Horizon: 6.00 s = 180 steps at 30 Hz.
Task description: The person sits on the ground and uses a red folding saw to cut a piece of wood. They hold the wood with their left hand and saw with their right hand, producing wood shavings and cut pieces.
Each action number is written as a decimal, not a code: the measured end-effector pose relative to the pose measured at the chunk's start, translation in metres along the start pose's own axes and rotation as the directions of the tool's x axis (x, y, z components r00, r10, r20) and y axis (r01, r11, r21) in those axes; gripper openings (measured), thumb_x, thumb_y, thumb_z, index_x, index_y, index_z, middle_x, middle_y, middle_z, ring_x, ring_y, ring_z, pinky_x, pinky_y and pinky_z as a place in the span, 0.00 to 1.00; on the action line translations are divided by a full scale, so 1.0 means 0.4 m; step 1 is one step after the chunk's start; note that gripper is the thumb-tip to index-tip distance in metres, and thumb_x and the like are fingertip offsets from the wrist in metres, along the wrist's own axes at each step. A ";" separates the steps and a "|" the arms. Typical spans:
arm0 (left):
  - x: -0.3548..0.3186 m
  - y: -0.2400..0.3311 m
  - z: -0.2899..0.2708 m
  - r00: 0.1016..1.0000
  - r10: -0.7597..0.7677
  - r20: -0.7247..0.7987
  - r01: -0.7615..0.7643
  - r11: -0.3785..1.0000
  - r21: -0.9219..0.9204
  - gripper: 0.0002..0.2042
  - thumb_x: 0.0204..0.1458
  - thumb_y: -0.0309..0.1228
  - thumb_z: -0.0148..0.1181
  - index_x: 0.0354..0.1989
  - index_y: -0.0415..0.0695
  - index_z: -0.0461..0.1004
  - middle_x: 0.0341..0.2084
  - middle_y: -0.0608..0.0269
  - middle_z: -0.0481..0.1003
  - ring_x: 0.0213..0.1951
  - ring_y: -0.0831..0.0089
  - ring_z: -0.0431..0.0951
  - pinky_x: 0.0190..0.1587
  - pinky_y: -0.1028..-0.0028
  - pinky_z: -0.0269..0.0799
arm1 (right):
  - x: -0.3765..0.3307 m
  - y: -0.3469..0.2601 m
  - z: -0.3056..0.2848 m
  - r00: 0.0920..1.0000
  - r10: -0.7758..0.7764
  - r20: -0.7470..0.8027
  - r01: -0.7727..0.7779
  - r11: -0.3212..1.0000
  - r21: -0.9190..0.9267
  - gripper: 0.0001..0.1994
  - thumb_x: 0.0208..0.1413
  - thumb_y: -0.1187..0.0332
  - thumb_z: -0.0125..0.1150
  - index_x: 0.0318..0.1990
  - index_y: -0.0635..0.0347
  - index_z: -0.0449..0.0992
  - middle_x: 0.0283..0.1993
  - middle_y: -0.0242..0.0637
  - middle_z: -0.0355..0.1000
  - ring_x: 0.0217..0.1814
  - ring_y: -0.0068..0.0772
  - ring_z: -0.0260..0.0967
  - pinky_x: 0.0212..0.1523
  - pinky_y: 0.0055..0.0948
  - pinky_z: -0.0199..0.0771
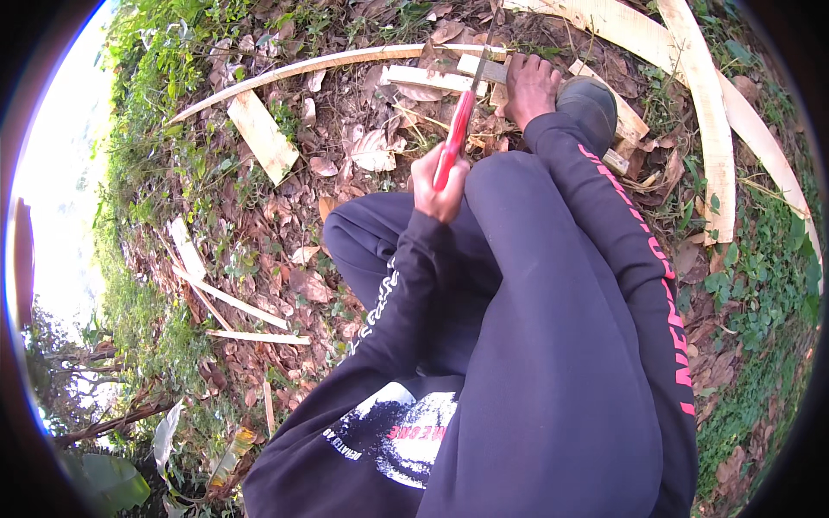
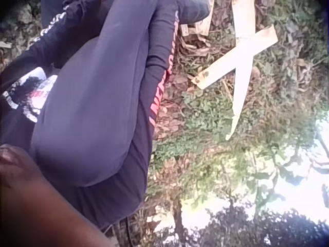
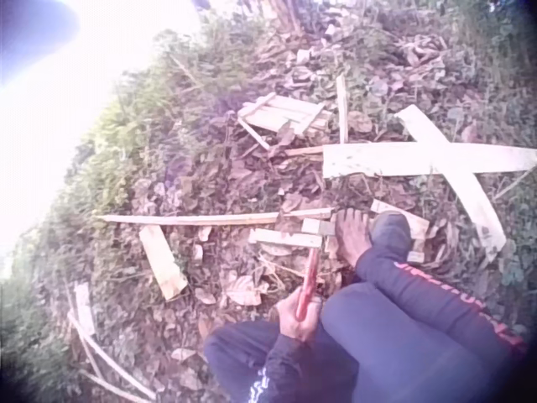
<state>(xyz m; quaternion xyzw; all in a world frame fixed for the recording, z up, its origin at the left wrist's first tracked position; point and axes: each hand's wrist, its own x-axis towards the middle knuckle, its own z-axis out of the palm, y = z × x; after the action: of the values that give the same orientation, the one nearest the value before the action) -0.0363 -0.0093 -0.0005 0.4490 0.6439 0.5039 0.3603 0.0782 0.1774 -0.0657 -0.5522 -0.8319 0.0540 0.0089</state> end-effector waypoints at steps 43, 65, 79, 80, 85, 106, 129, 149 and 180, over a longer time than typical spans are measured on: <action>-0.179 0.035 -0.075 0.999 -0.032 0.010 0.033 0.998 -0.058 0.11 0.49 0.23 0.51 0.38 0.31 0.75 0.16 0.73 0.66 0.18 0.84 0.63 0.23 0.80 0.58 | 0.004 0.024 0.005 0.999 0.017 -0.047 -0.019 0.998 -0.052 0.48 0.24 0.52 0.84 0.56 0.62 0.64 0.48 0.42 0.67 0.54 0.42 0.66 0.51 0.43 0.64; -0.013 0.034 -0.002 1.000 -0.006 -0.002 0.006 0.998 0.056 0.06 0.50 0.26 0.55 0.26 0.35 0.69 0.13 0.59 0.66 0.16 0.73 0.66 0.23 0.71 0.60 | 0.002 0.012 -0.013 1.000 -0.001 -0.026 0.001 1.000 0.002 0.41 0.27 0.58 0.84 0.51 0.60 0.65 0.48 0.43 0.68 0.54 0.45 0.67 0.52 0.45 0.65; -0.036 0.019 -0.016 0.991 0.119 -0.059 -0.120 0.992 -0.024 0.05 0.47 0.27 0.55 0.30 0.37 0.73 0.10 0.57 0.65 0.13 0.65 0.67 0.21 0.65 0.63 | 0.001 0.016 0.001 0.998 -0.055 -0.014 0.054 0.998 -0.041 0.44 0.28 0.51 0.84 0.50 0.64 0.64 0.49 0.49 0.68 0.54 0.52 0.66 0.53 0.51 0.64; -0.092 0.037 -0.042 1.000 0.003 0.013 -0.002 0.997 -0.076 0.06 0.47 0.26 0.54 0.31 0.37 0.74 0.11 0.57 0.65 0.13 0.64 0.70 0.22 0.64 0.64 | -0.001 0.026 -0.011 0.999 -0.035 0.010 0.035 0.998 -0.053 0.44 0.28 0.51 0.84 0.50 0.65 0.63 0.49 0.49 0.67 0.54 0.53 0.66 0.53 0.51 0.64; -0.172 0.081 -0.086 1.000 0.025 -0.012 -0.026 0.997 -0.077 0.05 0.47 0.24 0.53 0.31 0.37 0.74 0.11 0.57 0.65 0.13 0.63 0.68 0.22 0.65 0.63 | -0.004 0.028 -0.008 0.997 -0.063 -0.044 0.059 0.995 -0.083 0.45 0.28 0.49 0.84 0.50 0.65 0.63 0.50 0.50 0.67 0.55 0.51 0.66 0.54 0.49 0.65; -0.181 0.046 -0.063 0.990 -0.114 0.077 0.118 0.992 -0.051 0.13 0.48 0.23 0.51 0.40 0.31 0.75 0.17 0.68 0.69 0.19 0.80 0.68 0.26 0.78 0.62 | 0.002 0.032 -0.003 0.999 0.002 -0.039 -0.003 1.000 -0.017 0.45 0.27 0.56 0.84 0.54 0.63 0.64 0.48 0.44 0.67 0.55 0.44 0.65 0.52 0.43 0.65; -0.149 -0.009 -0.043 0.998 0.065 0.000 -0.065 0.997 0.051 0.05 0.48 0.23 0.52 0.31 0.36 0.74 0.13 0.68 0.67 0.15 0.77 0.67 0.23 0.73 0.62 | 0.006 0.044 0.016 0.999 0.001 -0.044 0.000 1.000 0.012 0.43 0.28 0.55 0.84 0.51 0.62 0.64 0.50 0.46 0.67 0.57 0.50 0.66 0.52 0.50 0.64; 0.078 -0.042 0.019 0.994 0.096 -0.050 -0.096 0.995 0.002 0.07 0.48 0.27 0.55 0.25 0.35 0.68 0.12 0.63 0.64 0.18 0.77 0.64 0.23 0.71 0.61 | 0.005 0.001 0.013 0.999 -0.049 -0.022 0.050 0.998 0.026 0.44 0.27 0.53 0.85 0.51 0.64 0.64 0.50 0.46 0.67 0.57 0.50 0.65 0.53 0.50 0.64; -0.215 -0.014 -0.073 0.997 -0.039 0.065 0.046 0.994 -0.104 0.04 0.49 0.23 0.50 0.29 0.34 0.70 0.19 0.69 0.68 0.22 0.83 0.65 0.25 0.76 0.61 | 0.005 0.038 0.037 0.997 -0.010 -0.082 0.012 1.000 0.013 0.47 0.28 0.53 0.84 0.55 0.63 0.62 0.51 0.46 0.66 0.57 0.50 0.65 0.52 0.49 0.64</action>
<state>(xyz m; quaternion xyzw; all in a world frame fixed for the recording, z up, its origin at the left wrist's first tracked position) -0.0352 -0.1001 0.0019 0.4313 0.6143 0.5148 0.4143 0.0904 0.1841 -0.0819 -0.5492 -0.8335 0.0368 0.0473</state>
